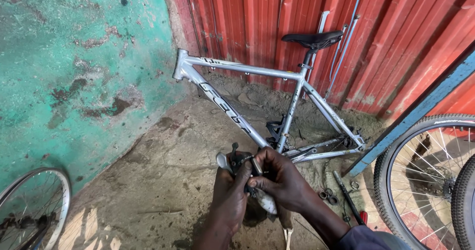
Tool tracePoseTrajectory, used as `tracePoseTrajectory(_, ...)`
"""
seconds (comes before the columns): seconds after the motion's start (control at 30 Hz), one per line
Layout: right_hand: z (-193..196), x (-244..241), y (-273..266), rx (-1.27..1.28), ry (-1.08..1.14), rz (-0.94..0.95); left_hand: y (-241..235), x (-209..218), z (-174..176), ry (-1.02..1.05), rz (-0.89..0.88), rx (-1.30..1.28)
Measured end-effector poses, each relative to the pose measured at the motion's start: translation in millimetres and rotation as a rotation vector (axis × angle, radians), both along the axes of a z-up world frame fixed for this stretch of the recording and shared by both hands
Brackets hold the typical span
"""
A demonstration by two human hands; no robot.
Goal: The person cleans a bicycle derailleur with a rag and then uses a screwdriver to adjust the mechanism. They also handle a bicycle cable, threading it through the derailleur and manipulating it with their hands.
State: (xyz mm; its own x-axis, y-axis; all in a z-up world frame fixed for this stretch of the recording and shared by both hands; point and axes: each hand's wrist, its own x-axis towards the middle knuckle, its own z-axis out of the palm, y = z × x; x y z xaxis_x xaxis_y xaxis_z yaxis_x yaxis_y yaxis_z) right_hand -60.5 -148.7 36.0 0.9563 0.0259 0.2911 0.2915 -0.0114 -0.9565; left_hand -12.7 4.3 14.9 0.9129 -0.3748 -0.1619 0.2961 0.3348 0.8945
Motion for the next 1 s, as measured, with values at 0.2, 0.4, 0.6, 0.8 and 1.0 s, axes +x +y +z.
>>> tracePoseTrajectory(0.2,-19.5,2.3,7.8,0.264,0.077,0.073,1.4,-10.4,24.7,0.028,0.008,-0.048)
tracePoseTrajectory(0.4,-13.9,4.4,0.4,0.146,-0.045,0.096,6.0,-3.2,17.9,0.183,-0.042,-0.246)
tracePoseTrajectory(0.6,-14.5,11.0,-12.0,-0.018,-0.154,-0.041,17.2,4.8,6.0,0.201,-0.151,-0.382)
tracePoseTrajectory(0.8,-19.0,11.0,-38.2,-0.043,-0.059,-0.277,16.3,3.7,7.9,0.143,-0.094,-0.411)
tracePoseTrajectory(1.0,-16.7,6.4,-42.2,-0.06,-0.157,-0.255,5.4,29.8,-25.2,0.018,-0.176,-0.443)
